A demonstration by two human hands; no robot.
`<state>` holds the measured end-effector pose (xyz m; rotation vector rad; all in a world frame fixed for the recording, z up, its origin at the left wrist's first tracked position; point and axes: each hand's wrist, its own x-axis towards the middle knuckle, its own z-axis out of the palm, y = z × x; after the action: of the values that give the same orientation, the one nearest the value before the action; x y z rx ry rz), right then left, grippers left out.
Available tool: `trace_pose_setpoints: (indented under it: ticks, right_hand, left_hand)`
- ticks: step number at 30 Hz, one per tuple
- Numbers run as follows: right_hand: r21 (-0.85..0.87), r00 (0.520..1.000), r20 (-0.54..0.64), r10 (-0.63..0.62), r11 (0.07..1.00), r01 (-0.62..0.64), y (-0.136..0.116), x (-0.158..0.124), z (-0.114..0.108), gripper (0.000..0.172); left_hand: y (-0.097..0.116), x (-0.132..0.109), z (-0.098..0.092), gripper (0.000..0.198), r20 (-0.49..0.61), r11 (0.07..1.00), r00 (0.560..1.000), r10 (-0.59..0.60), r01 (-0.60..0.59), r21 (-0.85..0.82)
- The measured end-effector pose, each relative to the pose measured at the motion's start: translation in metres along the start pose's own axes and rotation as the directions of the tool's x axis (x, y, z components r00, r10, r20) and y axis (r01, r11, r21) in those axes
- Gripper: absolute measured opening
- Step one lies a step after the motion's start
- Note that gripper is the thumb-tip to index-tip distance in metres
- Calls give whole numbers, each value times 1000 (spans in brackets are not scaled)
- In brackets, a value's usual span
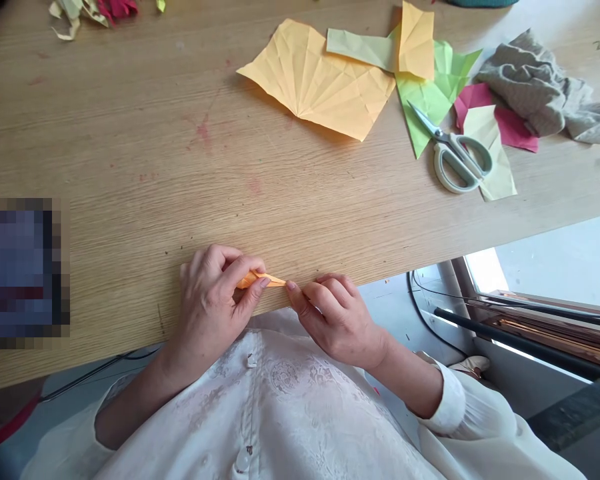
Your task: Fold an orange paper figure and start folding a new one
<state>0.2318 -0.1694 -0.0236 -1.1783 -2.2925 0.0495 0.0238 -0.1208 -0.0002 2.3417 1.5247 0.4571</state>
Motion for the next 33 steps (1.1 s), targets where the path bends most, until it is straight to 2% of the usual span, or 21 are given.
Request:
trace_pose_setpoints:
  ticks: [9, 14, 17, 23, 29, 33]
  right_hand:
    - [27, 999, -36, 2, 1000, -1, 2, -1, 4, 40]
    - [-71, 996, 90, -24, 997, 31, 0, -3, 5, 53]
    - [-128, 993, 117, -35, 991, 50, -2, 0, 4, 48]
    - [-130, 994, 88, -58, 989, 70, 0, 4, -2, 30]
    - [-111, 992, 91, -88, 989, 98, 3, -3, -4, 34]
    - [-42, 993, 98, -63, 997, 67, 5, -5, -8, 42]
  left_hand:
    - [2, 0, -1, 9, 26, 999, 1000, -10, 9, 34]
    - [1, 1, -1, 9, 35, 999, 999, -14, 13, 32]
    - [1, 0, -1, 9, 40, 999, 999, -11, 10, 36]
    - [1, 1, -1, 12, 56, 998, 998, -2, -2, 62]
    - [0, 2, 0, 7, 49, 998, 999, 8, -11, 64]
    - [1, 3, -1, 6, 59, 998, 998, -3, -1, 60]
